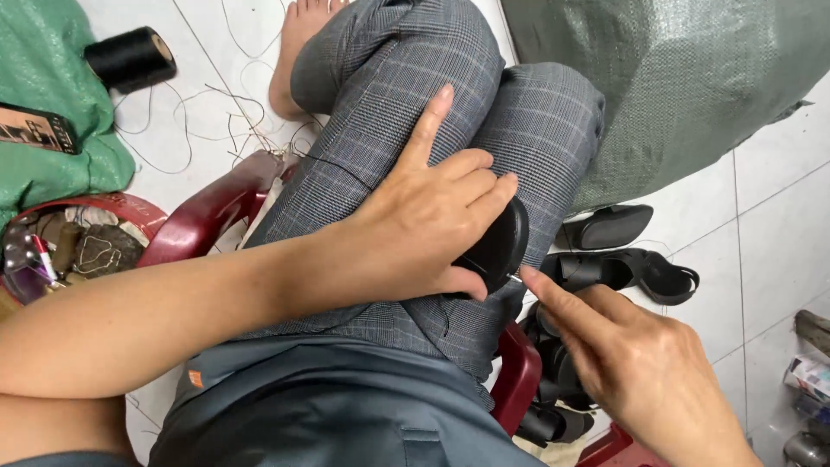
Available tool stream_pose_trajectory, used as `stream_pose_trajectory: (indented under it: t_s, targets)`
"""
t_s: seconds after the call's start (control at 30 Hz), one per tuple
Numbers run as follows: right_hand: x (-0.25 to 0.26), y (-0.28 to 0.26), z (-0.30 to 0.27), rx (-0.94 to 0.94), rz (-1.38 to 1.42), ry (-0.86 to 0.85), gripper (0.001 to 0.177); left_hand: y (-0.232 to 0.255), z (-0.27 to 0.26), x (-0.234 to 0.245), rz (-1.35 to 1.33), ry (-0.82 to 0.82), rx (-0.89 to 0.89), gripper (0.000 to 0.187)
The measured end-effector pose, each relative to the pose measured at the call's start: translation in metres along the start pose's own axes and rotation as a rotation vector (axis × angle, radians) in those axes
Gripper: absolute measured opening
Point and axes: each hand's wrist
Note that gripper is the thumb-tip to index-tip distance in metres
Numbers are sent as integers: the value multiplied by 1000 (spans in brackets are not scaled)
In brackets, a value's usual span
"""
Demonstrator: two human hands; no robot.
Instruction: Hand-sewing the upper and sole of a sandal using a needle and thread.
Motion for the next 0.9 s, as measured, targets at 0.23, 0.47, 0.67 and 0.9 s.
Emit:
stream_pose_trajectory:
  t_s: [0.23,0.47,0.67,0.9]
  targets:
    - [4,-4,17,136,393,109,42,1,-2,-2,-87,67,17,102]
    - [13,-16,24,153,534,163,26,6,-11,3,-64,109,37,103]
    - [0,-10,16,28,411,77,33,17,-28,36,-659,39,48,6]
    - [-13,-13,11,133,449,364,41,13,-9,17,-960,-153,475,8]
Point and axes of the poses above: each hand's wrist, its own z-axis towards the middle knuckle, its own x-axis out of the back of the hand, y = z × x, and after that the axes turned 2 degrees about z, right-handed
